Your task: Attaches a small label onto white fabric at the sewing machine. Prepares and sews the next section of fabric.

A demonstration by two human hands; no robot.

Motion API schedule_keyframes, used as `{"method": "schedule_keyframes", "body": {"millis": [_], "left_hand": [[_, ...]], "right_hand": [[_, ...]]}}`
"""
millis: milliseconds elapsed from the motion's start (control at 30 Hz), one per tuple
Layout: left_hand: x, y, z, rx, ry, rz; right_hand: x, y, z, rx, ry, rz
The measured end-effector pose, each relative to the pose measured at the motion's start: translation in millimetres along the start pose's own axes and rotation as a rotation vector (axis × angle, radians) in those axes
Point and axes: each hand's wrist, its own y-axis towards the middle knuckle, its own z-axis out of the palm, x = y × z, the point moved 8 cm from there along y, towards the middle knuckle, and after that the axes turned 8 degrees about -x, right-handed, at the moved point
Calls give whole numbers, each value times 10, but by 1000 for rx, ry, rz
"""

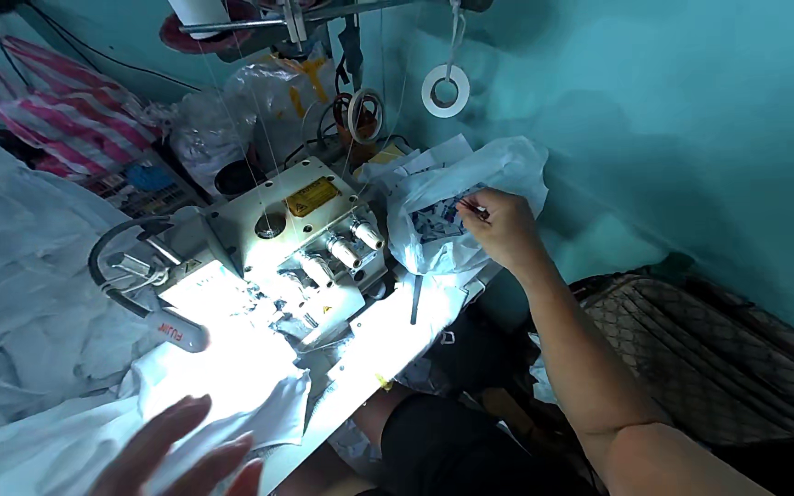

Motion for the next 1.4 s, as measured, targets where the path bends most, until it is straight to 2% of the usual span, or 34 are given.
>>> {"method": "schedule_keyframes", "body": {"millis": [133,233,333,400,467,567,700,767,900,1033,1100,1233,1333,1400], "left_hand": [[-264,132,632,102,-22,37],[-437,377,1481,202,54,178],[-289,616,2245,388,131,168],[-74,727,2616,514,170,97],[151,761,2803,626,218,-12],[376,741,2785,725,343,-217],[533,689,2679,692,369,-352],[592,643,2687,651,333,-359],[615,536,2759,613,241,-318],[393,540,2532,371,130,-229],[263,495,2332,247,106,-163],[126,317,1991,110,49,-91],[102,160,1830,92,24,-78],[129,43,1763,95,18,-84]], "right_hand": [[364,228,323,404,-168,-70],[598,340,551,599,-233,-98],[588,332,632,795,-404,-77],[504,405,653,819,-445,-75],[486,567,623,705,-368,-85],[486,774,614,497,-214,-130],[442,607,581,522,-143,-206],[386,409,533,536,-119,-237],[189,40,483,653,-279,-165],[278,32,159,364,-86,-155],[365,31,35,309,-73,-111],[266,47,139,487,-276,5],[140,17,346,694,-467,62],[77,7,416,735,-568,63]]}}
